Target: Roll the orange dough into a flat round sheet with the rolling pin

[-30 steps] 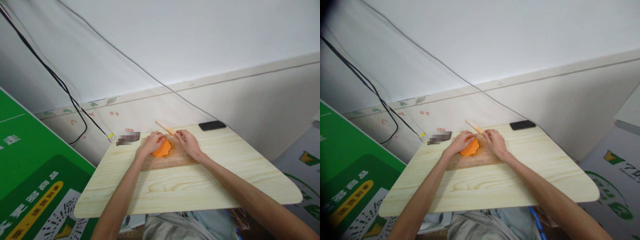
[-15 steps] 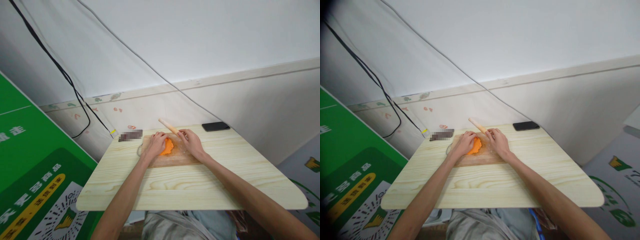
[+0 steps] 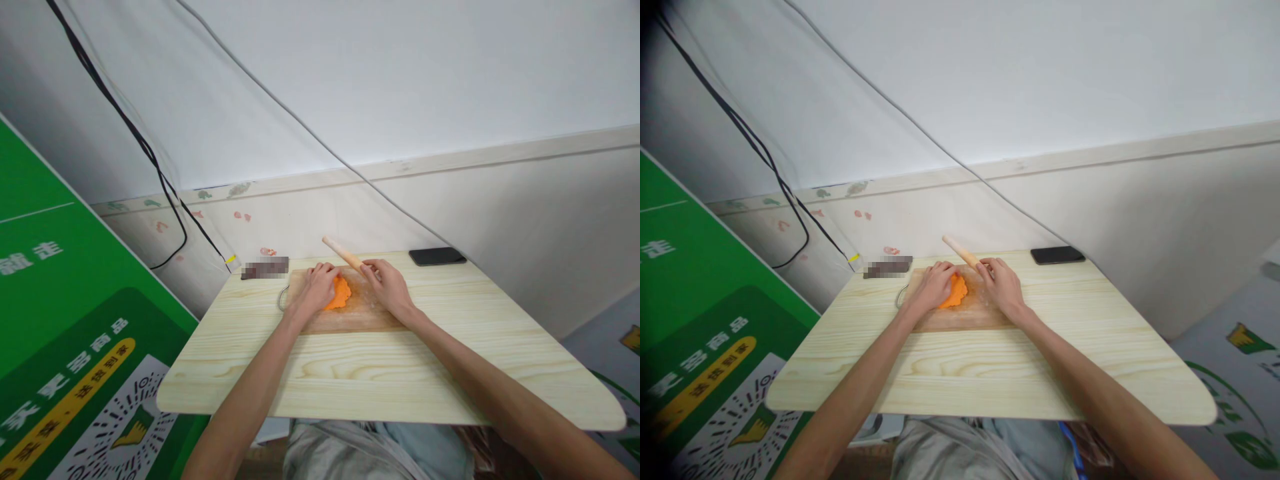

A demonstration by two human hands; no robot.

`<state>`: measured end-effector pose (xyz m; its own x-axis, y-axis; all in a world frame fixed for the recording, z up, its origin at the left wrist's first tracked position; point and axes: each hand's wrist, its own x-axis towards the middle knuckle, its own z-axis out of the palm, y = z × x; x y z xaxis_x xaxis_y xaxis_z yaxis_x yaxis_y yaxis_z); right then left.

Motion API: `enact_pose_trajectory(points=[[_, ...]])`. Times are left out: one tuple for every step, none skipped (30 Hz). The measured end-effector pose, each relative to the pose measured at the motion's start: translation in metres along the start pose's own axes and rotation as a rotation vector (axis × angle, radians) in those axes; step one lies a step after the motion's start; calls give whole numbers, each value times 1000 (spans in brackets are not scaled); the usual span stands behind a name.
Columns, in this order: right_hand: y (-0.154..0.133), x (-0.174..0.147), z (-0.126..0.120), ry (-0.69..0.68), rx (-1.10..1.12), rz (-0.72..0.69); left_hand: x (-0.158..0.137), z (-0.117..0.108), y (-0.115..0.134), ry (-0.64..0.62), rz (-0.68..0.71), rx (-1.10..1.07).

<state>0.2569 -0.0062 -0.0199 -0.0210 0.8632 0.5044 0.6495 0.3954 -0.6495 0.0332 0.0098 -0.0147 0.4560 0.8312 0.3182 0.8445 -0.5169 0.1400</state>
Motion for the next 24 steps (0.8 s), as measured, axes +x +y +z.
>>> enact_pose_trajectory(points=[[0,0,0,0,0,-1,0,-1,0,-3,-2,-1],[0,0,0,1,-1,-2,0,-1,1,-5,-3,-3],[0,0,0,3,-3,-2,0,-2,1,-7,-3,-5],[0,0,0,4,-4,-3,-1,-2,2,-7,-3,-7],[1,0,0,3,-4,-4,-1,-3,2,-7,-4,-8],[1,0,0,2,-2,-5,-1,-3,2,-6,-6,-9],[1,0,-1,-1,0,-7,-1,-4,3,-6,-8,-9],[1,0,-1,-3,0,-11,-2,-4,3,-7,-11,-8],[1,0,-1,-4,-2,-13,-2,-4,3,-10,-14,-6],[1,0,-1,-5,-4,-14,-2,-5,4,-14,-17,-5],[1,0,-1,-5,-6,-15,-2,-5,4,-17,-20,-5],[1,1,-1,-3,-7,-14,-2,-5,4,-18,-22,-5],[1,1,0,-2,-7,-13,-2,-5,4,-17,-22,-6],[1,1,0,0,-4,-13,-2,-5,4,-15,-21,-8],[1,0,0,1,-2,-15,-2,-5,4,-10,-20,-10],[1,0,0,2,-2,-18,-2,-4,4,-5,-19,-13],[1,0,0,3,-2,-20,-2,-3,3,1,-16,-18],[1,0,0,2,-3,-23,-2,-3,3,7,-14,-24],[1,0,0,2,-4,-25,-3,-2,2,15,-14,-31],[1,0,0,3,-2,-25,-3,-1,1,23,-13,-38],[1,0,0,4,3,-24,-3,0,1,28,-11,-46],[1,0,0,6,9,-23,-3,1,0,33,-8,-55],[1,0,0,7,14,-22,-3,2,-1,37,-5,-66],[2,0,0,8,18,-21,-3,3,-2,43,-1,-80]])
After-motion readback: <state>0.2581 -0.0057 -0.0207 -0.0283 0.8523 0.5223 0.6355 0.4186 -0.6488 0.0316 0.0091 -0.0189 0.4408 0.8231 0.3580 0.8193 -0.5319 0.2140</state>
